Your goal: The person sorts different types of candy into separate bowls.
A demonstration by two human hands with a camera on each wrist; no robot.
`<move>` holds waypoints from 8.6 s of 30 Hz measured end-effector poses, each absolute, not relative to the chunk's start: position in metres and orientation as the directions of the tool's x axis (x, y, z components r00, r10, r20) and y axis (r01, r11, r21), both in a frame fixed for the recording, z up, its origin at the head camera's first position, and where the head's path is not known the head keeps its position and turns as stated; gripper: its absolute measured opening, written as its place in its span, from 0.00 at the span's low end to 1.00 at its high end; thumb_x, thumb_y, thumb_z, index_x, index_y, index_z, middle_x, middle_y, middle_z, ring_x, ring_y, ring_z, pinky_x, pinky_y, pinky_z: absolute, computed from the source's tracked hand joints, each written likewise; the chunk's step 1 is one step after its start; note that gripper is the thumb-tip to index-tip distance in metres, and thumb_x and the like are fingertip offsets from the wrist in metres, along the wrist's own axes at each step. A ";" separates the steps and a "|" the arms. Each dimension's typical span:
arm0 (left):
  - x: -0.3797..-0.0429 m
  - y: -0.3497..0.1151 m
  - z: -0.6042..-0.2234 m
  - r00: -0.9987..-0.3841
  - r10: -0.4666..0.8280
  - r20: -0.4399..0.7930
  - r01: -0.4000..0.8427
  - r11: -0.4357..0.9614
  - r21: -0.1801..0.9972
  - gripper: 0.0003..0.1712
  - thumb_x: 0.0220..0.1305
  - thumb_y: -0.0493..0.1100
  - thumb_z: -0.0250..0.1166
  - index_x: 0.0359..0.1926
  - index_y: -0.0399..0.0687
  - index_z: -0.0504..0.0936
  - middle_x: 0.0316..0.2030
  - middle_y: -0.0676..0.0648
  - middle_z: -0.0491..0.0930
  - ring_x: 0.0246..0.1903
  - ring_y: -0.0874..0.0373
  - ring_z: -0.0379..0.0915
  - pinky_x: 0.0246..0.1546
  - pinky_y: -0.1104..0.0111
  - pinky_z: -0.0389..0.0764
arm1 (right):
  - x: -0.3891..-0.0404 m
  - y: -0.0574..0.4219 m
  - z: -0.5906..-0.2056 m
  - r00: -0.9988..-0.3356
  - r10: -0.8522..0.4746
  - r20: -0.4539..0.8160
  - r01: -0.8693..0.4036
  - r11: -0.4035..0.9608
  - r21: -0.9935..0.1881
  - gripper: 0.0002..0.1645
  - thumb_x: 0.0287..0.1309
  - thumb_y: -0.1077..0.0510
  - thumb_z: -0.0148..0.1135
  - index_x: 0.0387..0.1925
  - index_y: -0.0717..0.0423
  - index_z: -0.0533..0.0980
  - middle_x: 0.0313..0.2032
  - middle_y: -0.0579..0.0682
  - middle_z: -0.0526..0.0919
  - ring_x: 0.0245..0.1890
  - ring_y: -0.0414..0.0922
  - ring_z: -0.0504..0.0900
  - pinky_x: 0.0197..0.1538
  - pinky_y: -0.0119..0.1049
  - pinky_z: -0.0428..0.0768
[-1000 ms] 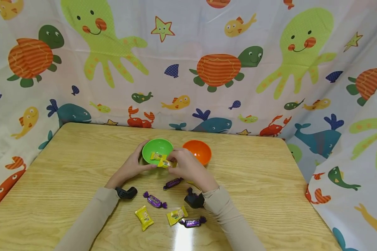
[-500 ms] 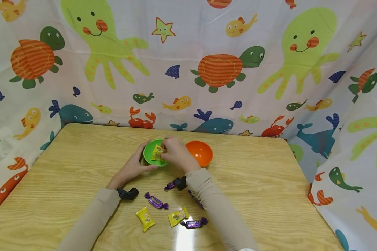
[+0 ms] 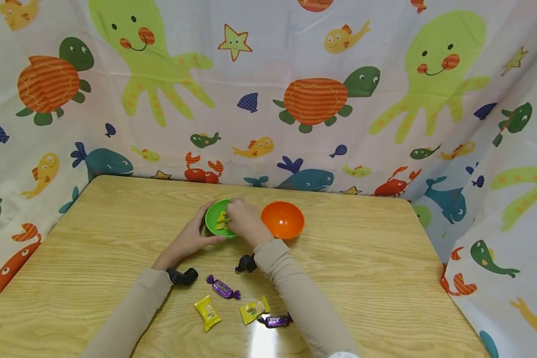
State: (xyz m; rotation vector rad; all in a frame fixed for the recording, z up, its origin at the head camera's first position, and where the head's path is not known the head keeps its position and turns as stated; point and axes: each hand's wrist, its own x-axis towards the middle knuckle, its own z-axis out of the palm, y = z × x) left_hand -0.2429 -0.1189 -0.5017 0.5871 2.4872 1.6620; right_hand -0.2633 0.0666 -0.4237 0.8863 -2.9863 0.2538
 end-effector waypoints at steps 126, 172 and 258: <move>-0.248 -0.109 -0.501 -0.927 0.357 0.113 0.235 0.321 0.917 0.67 0.47 0.54 0.81 0.79 0.55 0.46 0.70 0.43 0.63 0.69 0.45 0.59 0.68 0.43 0.56 | -0.079 0.079 -0.449 -0.753 -0.649 0.108 -0.605 0.618 -0.503 0.12 0.51 0.57 0.75 0.39 0.53 0.86 0.37 0.38 0.78 0.38 0.32 0.72 0.38 0.21 0.72; -0.248 -0.109 -0.498 -0.913 0.387 0.131 0.248 0.270 0.930 0.65 0.50 0.50 0.80 0.79 0.54 0.45 0.67 0.42 0.66 0.64 0.46 0.65 0.66 0.46 0.62 | -0.231 0.103 -0.393 -0.885 -0.440 0.150 -0.370 0.472 -0.800 0.15 0.51 0.63 0.75 0.43 0.58 0.86 0.35 0.51 0.80 0.37 0.51 0.77 0.40 0.35 0.76; -0.250 -0.107 -0.503 -0.923 0.362 0.130 0.245 0.293 0.924 0.68 0.46 0.52 0.82 0.78 0.53 0.46 0.69 0.42 0.64 0.67 0.44 0.61 0.68 0.43 0.56 | -0.118 0.176 -0.439 -0.653 -0.752 -0.088 -0.492 0.510 -0.705 0.15 0.47 0.62 0.79 0.39 0.50 0.86 0.39 0.37 0.80 0.45 0.34 0.75 0.54 0.34 0.74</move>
